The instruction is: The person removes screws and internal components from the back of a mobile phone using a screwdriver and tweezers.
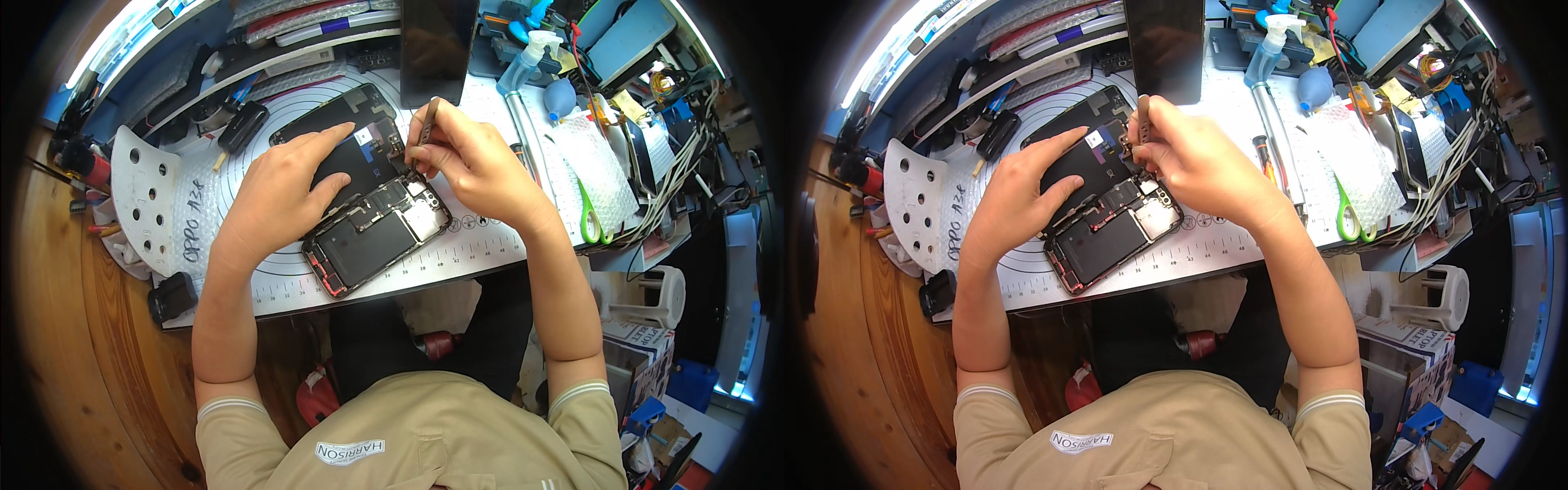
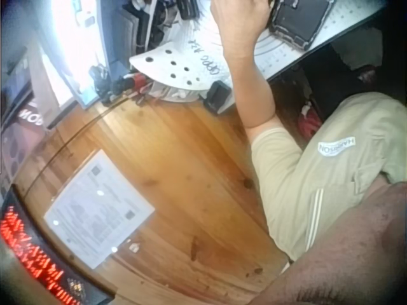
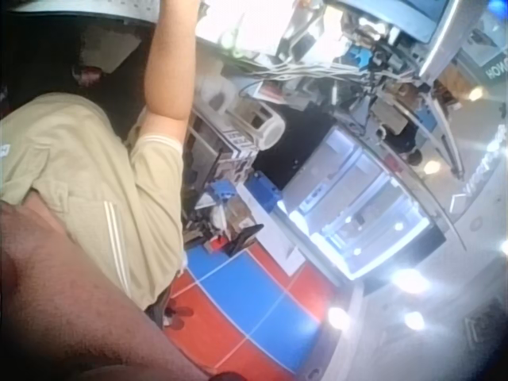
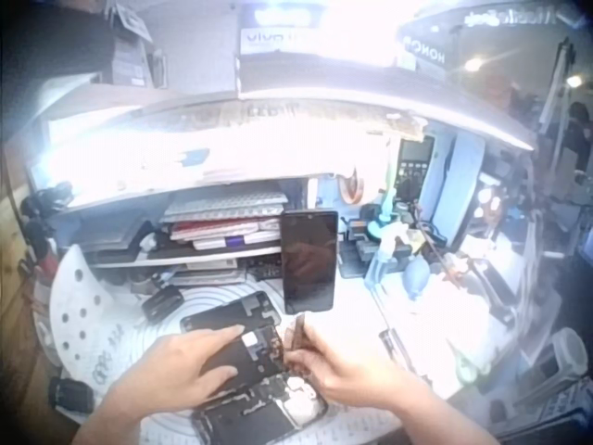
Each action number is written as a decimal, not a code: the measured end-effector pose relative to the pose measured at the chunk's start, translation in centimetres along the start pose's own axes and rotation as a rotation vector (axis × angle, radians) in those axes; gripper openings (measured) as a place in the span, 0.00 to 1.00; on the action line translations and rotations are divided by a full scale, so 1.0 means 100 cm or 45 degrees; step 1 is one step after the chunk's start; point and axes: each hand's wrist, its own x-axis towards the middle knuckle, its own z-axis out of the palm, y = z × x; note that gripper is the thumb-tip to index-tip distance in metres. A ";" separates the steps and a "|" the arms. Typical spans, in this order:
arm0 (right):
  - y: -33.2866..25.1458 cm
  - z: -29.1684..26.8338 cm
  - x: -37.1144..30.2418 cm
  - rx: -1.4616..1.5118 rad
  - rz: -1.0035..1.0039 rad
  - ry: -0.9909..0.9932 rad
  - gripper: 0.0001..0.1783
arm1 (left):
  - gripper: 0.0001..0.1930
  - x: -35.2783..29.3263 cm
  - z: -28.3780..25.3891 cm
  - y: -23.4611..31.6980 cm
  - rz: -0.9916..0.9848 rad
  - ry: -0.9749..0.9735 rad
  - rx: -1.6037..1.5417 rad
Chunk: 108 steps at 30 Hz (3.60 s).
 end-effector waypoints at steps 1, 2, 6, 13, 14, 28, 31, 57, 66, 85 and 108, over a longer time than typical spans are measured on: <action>0.002 0.000 0.000 0.045 0.028 0.011 0.05 | 0.28 0.000 0.000 0.000 0.003 0.000 -0.005; 0.002 0.000 0.000 0.089 0.056 0.022 0.05 | 0.28 0.000 0.000 0.000 0.003 0.000 -0.004; 0.000 0.001 0.000 0.056 0.047 -0.005 0.06 | 0.28 0.000 -0.001 0.002 -0.007 0.000 0.011; -0.003 0.005 0.001 -0.107 -0.111 0.043 0.06 | 0.28 -0.001 -0.001 -0.001 -0.005 -0.004 0.021; -0.001 0.004 0.001 -0.015 -0.018 0.025 0.06 | 0.28 -0.001 -0.001 0.000 -0.004 -0.003 0.022; 0.015 0.009 -0.014 0.256 -0.004 0.166 0.07 | 0.28 0.009 0.005 0.024 0.024 0.036 0.135; 0.021 0.014 -0.018 0.179 -0.163 0.295 0.08 | 0.29 0.013 0.007 0.025 0.015 0.025 0.167; 0.028 0.025 -0.023 -0.237 -0.525 0.482 0.11 | 0.18 0.053 0.016 0.029 0.319 -0.092 -0.098; 0.026 0.027 -0.022 -0.258 -0.521 0.484 0.11 | 0.20 0.051 0.009 0.020 0.381 -0.117 -0.169; 0.020 0.022 -0.011 0.079 -0.052 0.213 0.07 | 0.15 0.047 0.014 0.016 0.241 -0.089 -0.492; 0.022 0.020 -0.015 0.220 -0.039 0.262 0.07 | 0.14 0.050 0.021 0.017 0.087 -0.098 -0.479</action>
